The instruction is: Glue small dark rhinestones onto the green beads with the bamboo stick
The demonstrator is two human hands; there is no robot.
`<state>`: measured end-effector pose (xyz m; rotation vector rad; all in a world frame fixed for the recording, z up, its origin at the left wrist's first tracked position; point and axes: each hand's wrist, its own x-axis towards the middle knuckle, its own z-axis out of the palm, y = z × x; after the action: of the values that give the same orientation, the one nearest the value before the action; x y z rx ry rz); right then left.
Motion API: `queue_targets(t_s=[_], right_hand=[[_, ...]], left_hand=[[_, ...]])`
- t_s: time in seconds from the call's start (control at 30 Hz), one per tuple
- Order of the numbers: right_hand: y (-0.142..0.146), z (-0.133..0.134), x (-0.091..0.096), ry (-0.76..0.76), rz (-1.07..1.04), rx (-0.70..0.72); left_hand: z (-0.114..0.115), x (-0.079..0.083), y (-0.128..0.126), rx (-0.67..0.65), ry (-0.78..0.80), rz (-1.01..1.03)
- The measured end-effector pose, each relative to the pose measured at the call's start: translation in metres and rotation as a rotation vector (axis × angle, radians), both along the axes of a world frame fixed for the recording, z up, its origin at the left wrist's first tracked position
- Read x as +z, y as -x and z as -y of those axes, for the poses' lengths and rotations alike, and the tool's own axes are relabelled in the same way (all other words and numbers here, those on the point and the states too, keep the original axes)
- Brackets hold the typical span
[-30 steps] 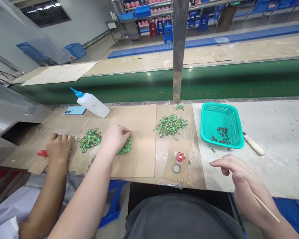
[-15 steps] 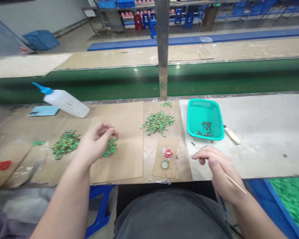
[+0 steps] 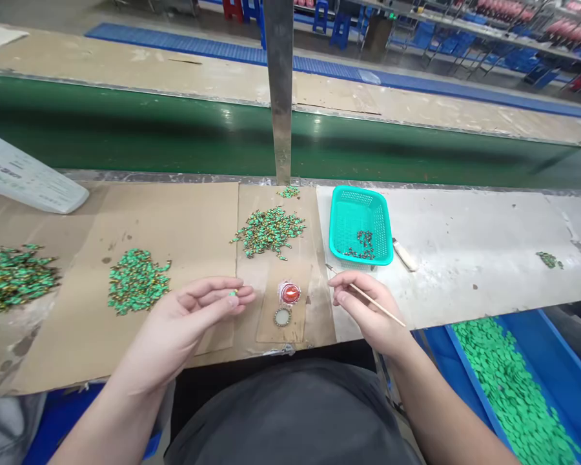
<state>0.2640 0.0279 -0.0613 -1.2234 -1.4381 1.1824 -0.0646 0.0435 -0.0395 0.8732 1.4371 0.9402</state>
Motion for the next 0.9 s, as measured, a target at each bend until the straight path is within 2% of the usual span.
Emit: queue_targets(t_s=[0.2, 0.43, 0.7, 0.9], right_hand=[[0.004, -0.005, -0.007, 0.047, -0.133, 0.011], [0.007, -0.015, -0.015, -0.012, -0.184, -0.054], [0.019, -0.028, -0.038, 0.125, -0.272, -0.107], [0.024, -0.030, -0.044, 0.180, -0.279, -0.097]], left_hand=[[0.010, 0.000, -0.009, -0.034, -0.011, 0.036], [0.016, -0.006, -0.016, -0.027, -0.087, 0.033], [0.023, -0.006, -0.020, -0.028, -0.130, -0.016], [0.031, -0.003, -0.030, -0.040, -0.112, -0.055]])
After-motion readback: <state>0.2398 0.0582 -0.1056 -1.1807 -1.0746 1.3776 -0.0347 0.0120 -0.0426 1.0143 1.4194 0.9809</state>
